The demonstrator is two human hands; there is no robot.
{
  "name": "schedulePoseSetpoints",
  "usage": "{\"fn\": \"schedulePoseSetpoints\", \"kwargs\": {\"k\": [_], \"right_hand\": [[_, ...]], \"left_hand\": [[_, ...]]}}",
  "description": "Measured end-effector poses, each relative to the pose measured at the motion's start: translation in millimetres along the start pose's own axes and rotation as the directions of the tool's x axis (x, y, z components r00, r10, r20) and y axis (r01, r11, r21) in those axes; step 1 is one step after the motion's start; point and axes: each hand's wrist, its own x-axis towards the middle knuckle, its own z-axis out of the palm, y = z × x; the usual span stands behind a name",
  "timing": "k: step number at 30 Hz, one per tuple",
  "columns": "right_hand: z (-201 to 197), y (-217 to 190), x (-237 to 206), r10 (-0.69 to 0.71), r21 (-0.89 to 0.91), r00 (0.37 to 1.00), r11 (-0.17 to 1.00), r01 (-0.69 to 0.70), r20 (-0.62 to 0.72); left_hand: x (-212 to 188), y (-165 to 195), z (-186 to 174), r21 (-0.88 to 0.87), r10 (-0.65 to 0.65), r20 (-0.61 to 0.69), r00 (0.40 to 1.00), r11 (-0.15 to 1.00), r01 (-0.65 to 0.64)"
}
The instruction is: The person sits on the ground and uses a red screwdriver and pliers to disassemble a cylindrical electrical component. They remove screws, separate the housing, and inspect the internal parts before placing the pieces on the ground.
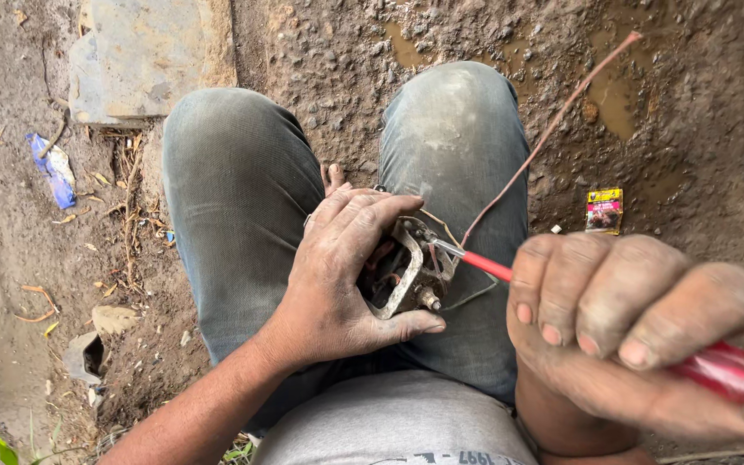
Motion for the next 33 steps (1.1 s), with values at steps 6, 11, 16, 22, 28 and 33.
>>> {"fn": "schedulePoseSetpoints", "kwargs": {"k": [6,11,16,22,28,33], "right_hand": [[-2,-2,-4,0.022,-0.054,0.998,0.998,-0.025,-0.055],[-3,1,-7,0.015,-0.094,0.997,0.995,-0.022,-0.075],[-8,7,-6,-0.011,-0.069,0.998,0.998,0.006,-0.062],[-24,17,-4,-0.064,-0.012,0.994,0.998,0.063,-0.093],[-38,15,-4,-0.039,0.027,0.998,0.999,0.041,-0.049],[-37,16,-3,-0.035,0.043,0.999,0.998,0.036,-0.034]], "left_hand": [[-2,-4,2,-0.029,-0.016,-0.014,1.0,0.999,0.016],[-2,-7,2,-0.031,-0.001,-0.024,1.0,1.0,0.0],[-2,-7,-1,-0.024,0.0,0.004,1.0,1.0,0.0],[0,-9,-3,-0.026,0.002,0.027,1.0,1.0,-0.001],[0,-10,-4,-0.036,0.016,0.023,1.0,0.999,-0.015],[-1,-11,-4,-0.031,0.01,0.025,1.0,0.999,-0.01]]}}
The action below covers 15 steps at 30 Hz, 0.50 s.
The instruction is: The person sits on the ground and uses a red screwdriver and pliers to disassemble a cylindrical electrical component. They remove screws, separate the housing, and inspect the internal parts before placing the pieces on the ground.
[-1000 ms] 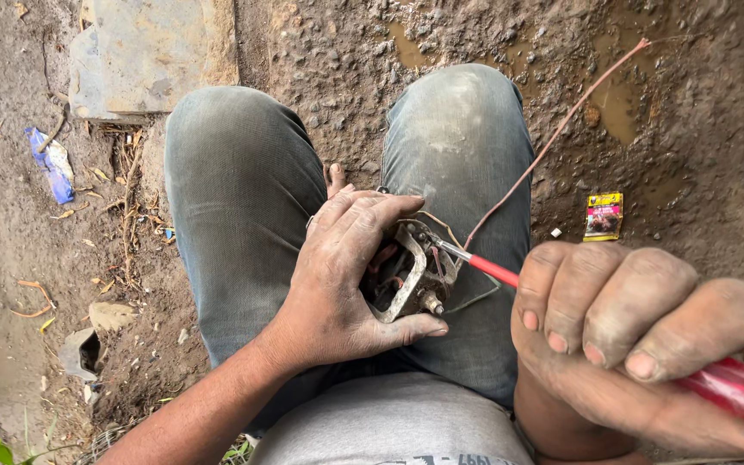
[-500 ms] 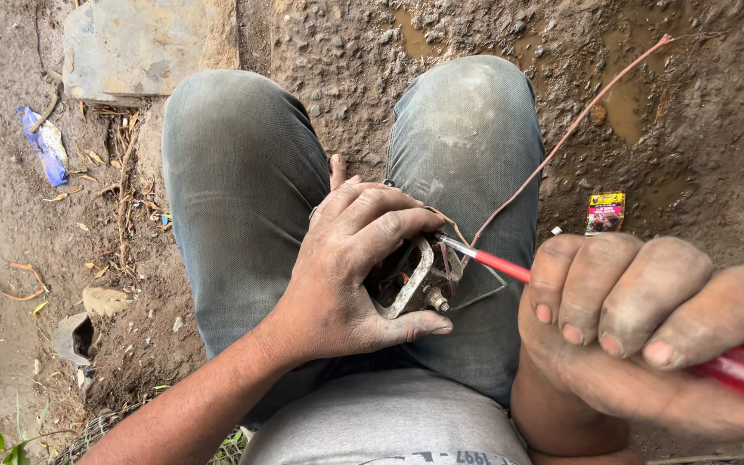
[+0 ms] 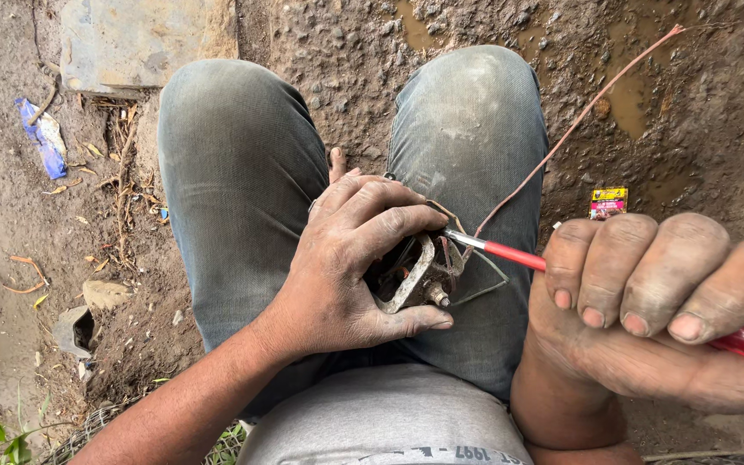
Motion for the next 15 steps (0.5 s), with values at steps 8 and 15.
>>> {"fn": "schedulePoseSetpoints", "kwargs": {"k": [8,15], "right_hand": [[14,-2,-7,-0.014,-0.074,0.999,0.997,0.01,-0.05],[66,-3,-13,-0.023,-0.257,0.999,0.966,0.011,-0.044]], "left_hand": [[-1,2,0,0.014,-0.027,0.004,1.0,1.0,0.027],[-2,0,-3,-0.011,-0.003,-0.025,1.0,1.0,0.003]]}}
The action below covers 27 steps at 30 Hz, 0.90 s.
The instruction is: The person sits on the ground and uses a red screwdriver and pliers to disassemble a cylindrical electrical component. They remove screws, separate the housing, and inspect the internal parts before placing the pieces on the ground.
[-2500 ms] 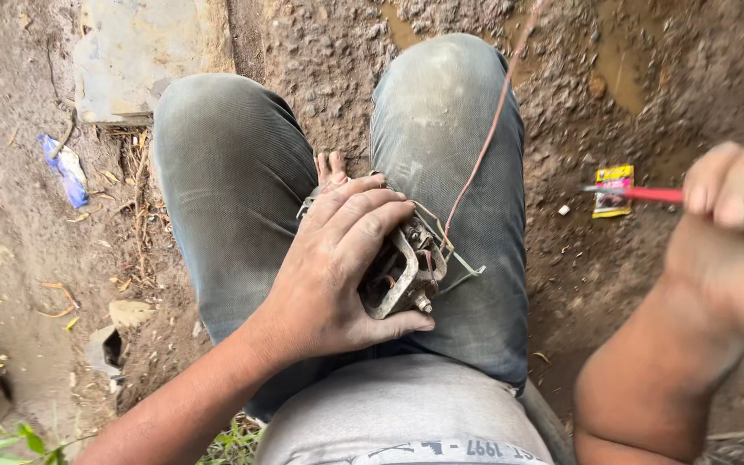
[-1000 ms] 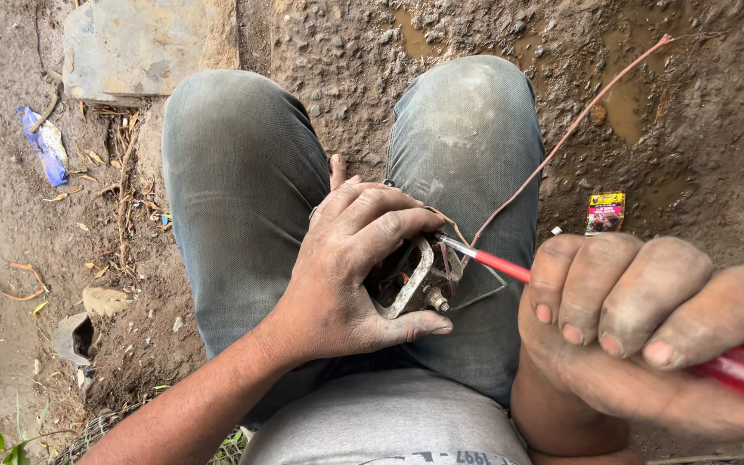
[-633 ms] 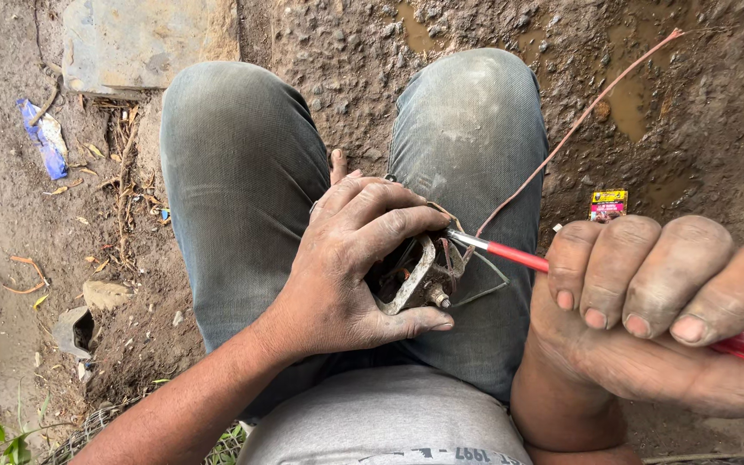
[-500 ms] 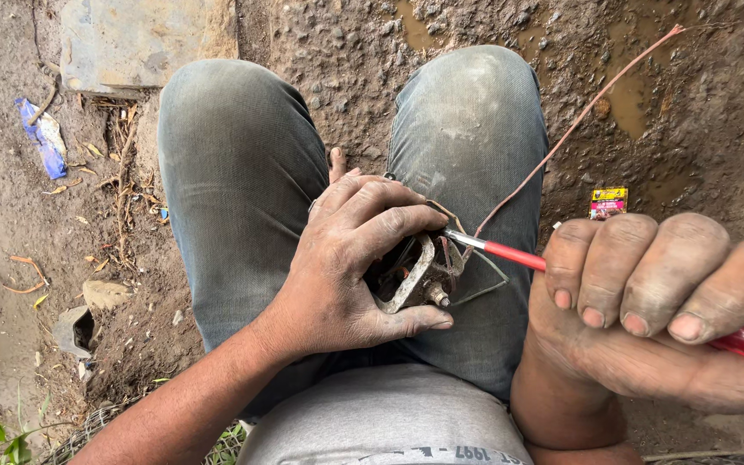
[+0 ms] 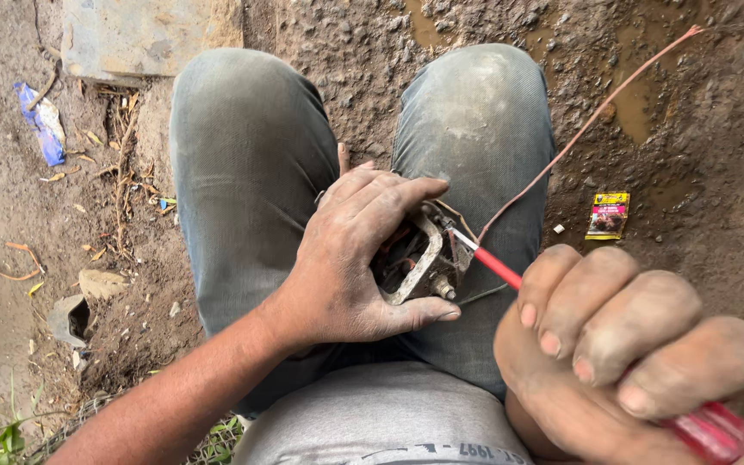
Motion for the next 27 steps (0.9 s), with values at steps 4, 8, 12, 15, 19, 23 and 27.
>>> {"fn": "schedulePoseSetpoints", "kwargs": {"k": [4,8,12,15,19,23,27], "right_hand": [[5,10,37,-0.145,0.108,0.94,0.987,0.116,0.309],[-21,6,61,-0.097,0.109,0.806,0.993,0.04,0.584],[-31,0,55,-0.099,0.107,0.824,0.993,0.047,0.559],[-34,7,46,-0.093,0.095,0.753,0.995,0.04,0.652],[-72,43,26,-0.138,-0.01,0.9,0.988,0.156,0.414],[-172,77,45,-0.055,0.303,0.942,0.952,-0.05,0.331],[-226,111,67,-0.125,0.177,0.864,0.983,0.042,0.487]], "left_hand": [[1,-2,-3,-0.048,0.057,0.006,0.998,0.997,-0.057],[0,1,-2,-0.047,0.044,0.02,0.999,0.998,-0.043],[1,2,0,-0.02,0.085,-0.002,0.996,0.996,-0.085],[-1,2,-4,0.002,0.119,-0.044,0.992,0.993,-0.119],[-9,3,-9,-0.02,0.08,-0.097,0.992,0.996,-0.083],[-24,4,-6,0.001,0.124,-0.131,0.984,0.992,-0.125],[-33,7,-5,0.054,0.088,-0.152,0.984,0.995,-0.081]]}}
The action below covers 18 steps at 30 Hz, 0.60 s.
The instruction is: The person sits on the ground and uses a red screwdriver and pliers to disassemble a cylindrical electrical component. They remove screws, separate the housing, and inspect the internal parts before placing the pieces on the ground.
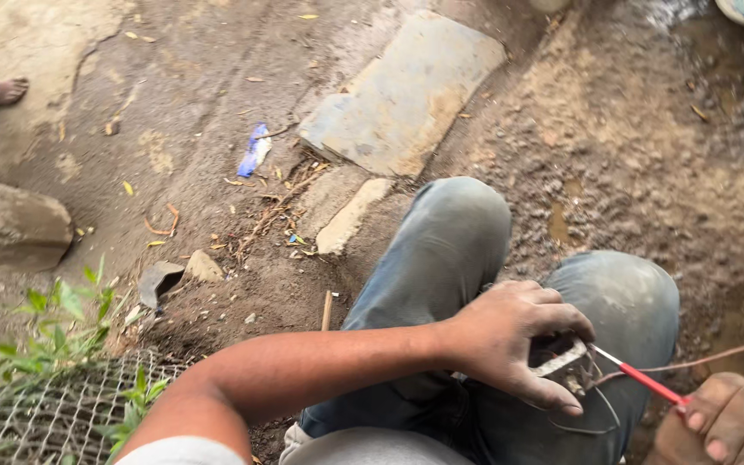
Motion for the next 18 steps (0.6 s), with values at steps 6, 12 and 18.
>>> {"fn": "schedulePoseSetpoints", "kwargs": {"k": [6,12,18], "right_hand": [[85,-48,65,0.026,-0.042,0.989,0.999,-0.02,0.145],[232,-98,93,-0.088,-0.594,0.995,0.798,0.1,0.05],[253,-109,80,-0.141,-0.474,0.957,0.881,0.004,-0.253]], "left_hand": [[13,31,-8,0.018,0.155,0.026,0.987,0.988,-0.156],[31,61,16,-0.077,0.283,0.196,0.939,0.959,-0.273],[40,63,20,0.006,0.243,0.206,0.948,0.968,-0.249]]}}
